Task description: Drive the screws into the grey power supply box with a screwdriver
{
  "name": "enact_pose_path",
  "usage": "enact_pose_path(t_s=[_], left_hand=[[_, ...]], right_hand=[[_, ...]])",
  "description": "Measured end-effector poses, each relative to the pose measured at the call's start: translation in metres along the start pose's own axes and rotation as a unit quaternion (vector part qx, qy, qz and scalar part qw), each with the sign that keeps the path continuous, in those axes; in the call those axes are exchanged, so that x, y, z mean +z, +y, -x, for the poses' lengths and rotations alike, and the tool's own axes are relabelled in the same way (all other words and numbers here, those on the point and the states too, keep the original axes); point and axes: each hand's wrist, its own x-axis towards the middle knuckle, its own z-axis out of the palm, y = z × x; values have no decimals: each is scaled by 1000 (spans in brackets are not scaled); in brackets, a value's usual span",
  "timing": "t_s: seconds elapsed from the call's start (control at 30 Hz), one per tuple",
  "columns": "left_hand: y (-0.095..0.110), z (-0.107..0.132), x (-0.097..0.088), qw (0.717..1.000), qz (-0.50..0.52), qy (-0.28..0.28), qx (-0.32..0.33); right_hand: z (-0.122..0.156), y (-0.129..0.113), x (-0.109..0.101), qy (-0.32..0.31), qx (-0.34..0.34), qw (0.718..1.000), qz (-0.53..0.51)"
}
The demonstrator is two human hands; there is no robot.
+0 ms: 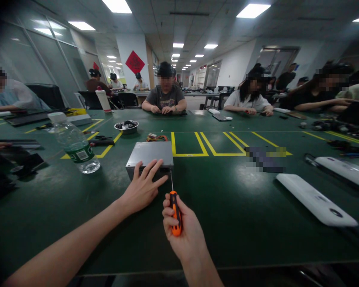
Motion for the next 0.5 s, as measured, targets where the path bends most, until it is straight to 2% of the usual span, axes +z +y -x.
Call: enact_pose_path(t_s=[0.17,0.33,0.5], left_hand=[[2,-1,-1,1000,-18,2,-10],[4,-2,-1,1000,-28,-5,-10],[5,-1,-1,999,-37,-8,-13]], right_hand=[[-4,0,0,3,-24,1000,-10],[-2,-4,-4,-21,22,998,-63],[1,-3,-1,-39,24,998,-39]])
